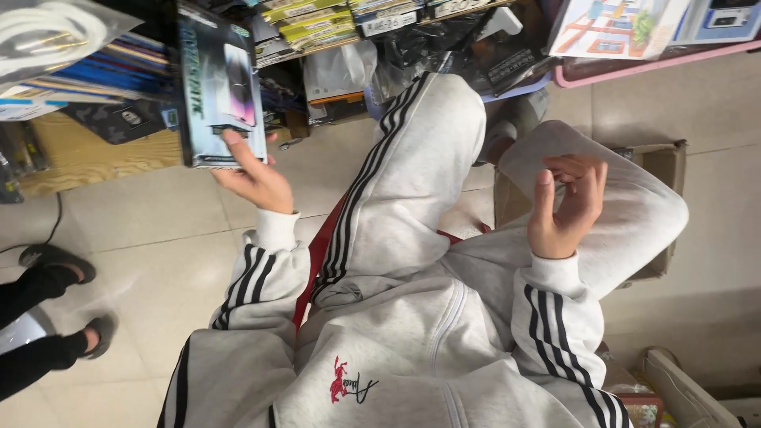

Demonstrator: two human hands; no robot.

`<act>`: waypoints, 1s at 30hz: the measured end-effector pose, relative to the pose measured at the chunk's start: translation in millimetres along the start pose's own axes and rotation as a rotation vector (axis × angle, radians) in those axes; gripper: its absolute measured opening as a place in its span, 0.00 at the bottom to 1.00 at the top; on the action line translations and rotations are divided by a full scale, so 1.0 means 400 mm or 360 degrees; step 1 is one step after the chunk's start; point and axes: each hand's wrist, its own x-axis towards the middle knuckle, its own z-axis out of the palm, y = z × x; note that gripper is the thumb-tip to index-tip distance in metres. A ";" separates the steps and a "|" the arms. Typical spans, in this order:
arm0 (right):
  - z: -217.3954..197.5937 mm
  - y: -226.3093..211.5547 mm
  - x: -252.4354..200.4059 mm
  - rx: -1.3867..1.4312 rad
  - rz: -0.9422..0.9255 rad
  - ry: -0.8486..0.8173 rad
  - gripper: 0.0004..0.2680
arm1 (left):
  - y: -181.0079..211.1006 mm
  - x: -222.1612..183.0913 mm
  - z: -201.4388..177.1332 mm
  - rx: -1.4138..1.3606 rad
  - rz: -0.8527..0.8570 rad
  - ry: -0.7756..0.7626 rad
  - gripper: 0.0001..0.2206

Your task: Organizing and inspecting mobile phone screen protectors by removing them from sleeves and stacking them.

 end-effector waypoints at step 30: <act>-0.018 -0.032 0.025 -0.0070 0.0252 -0.0010 0.05 | -0.126 0.211 0.092 0.0780 -0.0680 -0.1423 0.28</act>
